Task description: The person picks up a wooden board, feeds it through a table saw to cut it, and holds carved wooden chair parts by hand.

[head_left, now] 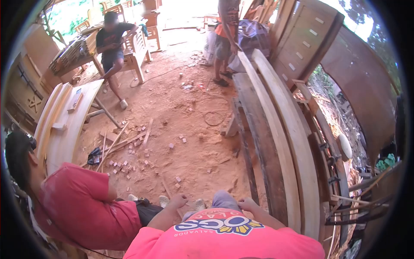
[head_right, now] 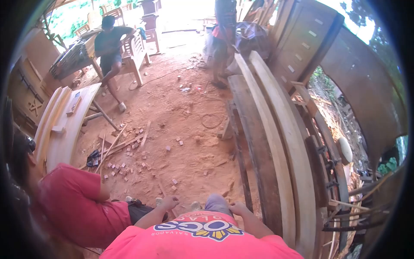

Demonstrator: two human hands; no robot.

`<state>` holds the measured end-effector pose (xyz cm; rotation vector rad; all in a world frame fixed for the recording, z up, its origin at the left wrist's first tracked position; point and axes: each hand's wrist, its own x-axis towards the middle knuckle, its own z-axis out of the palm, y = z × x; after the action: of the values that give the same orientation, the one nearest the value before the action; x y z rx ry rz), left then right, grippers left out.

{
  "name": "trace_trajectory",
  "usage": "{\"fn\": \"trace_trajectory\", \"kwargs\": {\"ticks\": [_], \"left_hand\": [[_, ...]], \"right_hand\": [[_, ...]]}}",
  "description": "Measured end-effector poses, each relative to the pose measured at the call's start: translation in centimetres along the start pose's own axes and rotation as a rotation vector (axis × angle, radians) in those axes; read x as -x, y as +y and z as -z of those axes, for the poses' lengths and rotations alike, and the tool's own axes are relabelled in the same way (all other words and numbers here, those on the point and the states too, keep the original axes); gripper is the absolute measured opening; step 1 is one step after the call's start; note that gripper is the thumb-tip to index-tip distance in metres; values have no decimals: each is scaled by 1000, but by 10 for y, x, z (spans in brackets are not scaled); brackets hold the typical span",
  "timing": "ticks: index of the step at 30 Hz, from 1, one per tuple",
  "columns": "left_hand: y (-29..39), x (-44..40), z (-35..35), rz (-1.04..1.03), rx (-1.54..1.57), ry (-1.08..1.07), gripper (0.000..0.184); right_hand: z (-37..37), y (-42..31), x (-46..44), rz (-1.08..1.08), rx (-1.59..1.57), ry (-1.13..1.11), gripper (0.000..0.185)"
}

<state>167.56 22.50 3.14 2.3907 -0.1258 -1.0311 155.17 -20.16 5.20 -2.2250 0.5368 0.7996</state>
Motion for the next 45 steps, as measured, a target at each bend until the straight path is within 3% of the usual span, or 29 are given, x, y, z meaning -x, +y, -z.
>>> {"fn": "trace_trajectory", "kwargs": {"ticks": [3,7,10,13,16,19,20,22,24,26,30,32,33,36,38,39,41,42,44,45], "left_hand": [[-13,-12,29,94,-5,17,35],[-34,-39,37,208,128,65,34],[-47,-67,39,261,113,81,36],[-34,-71,72,298,257,102,40],[-30,-93,113,386,147,-15,39],[-21,-147,170,239,64,78,40],[-15,-176,196,295,205,167,39],[-1,-212,227,440,516,338,39],[30,-238,268,401,711,397,39],[45,-277,293,315,766,399,37],[58,-314,334,128,499,258,35],[35,-342,346,106,530,144,35],[11,-352,354,104,537,84,36],[-68,-398,407,41,242,127,37],[-74,-388,478,78,155,32,38],[-70,-383,522,96,112,-10,39],[-124,-436,561,206,-23,-13,43],[-141,-453,575,263,-95,-10,46],[-119,-467,608,320,253,-91,52],[-72,-461,633,344,435,-126,56]], "right_hand": [[18,-45,-31,53,-4,103,35],[55,-106,-78,-20,48,-136,43],[51,-97,-165,154,302,-112,42],[88,-147,-227,59,264,-242,38],[138,-202,-305,138,383,-433,39],[197,-285,-348,379,400,-252,46],[210,-316,-354,418,371,-208,51],[234,-379,-350,466,234,-339,57],[242,-432,-327,565,-6,-421,64],[244,-466,-314,636,-17,-677,58],[181,-365,-445,638,-30,-1013,73],[278,-435,-385,-93,791,-590,65],[287,-408,-406,-193,814,-456,58],[251,-322,-459,-195,630,-109,40],[187,-274,-507,-126,403,-234,36],[178,-300,-501,-157,296,-235,33],[167,-385,-471,-287,87,-178,26],[159,-389,-478,-204,53,-169,26],[131,-396,-504,-25,-19,-151,26],[118,-394,-525,68,-49,-139,26]]}}
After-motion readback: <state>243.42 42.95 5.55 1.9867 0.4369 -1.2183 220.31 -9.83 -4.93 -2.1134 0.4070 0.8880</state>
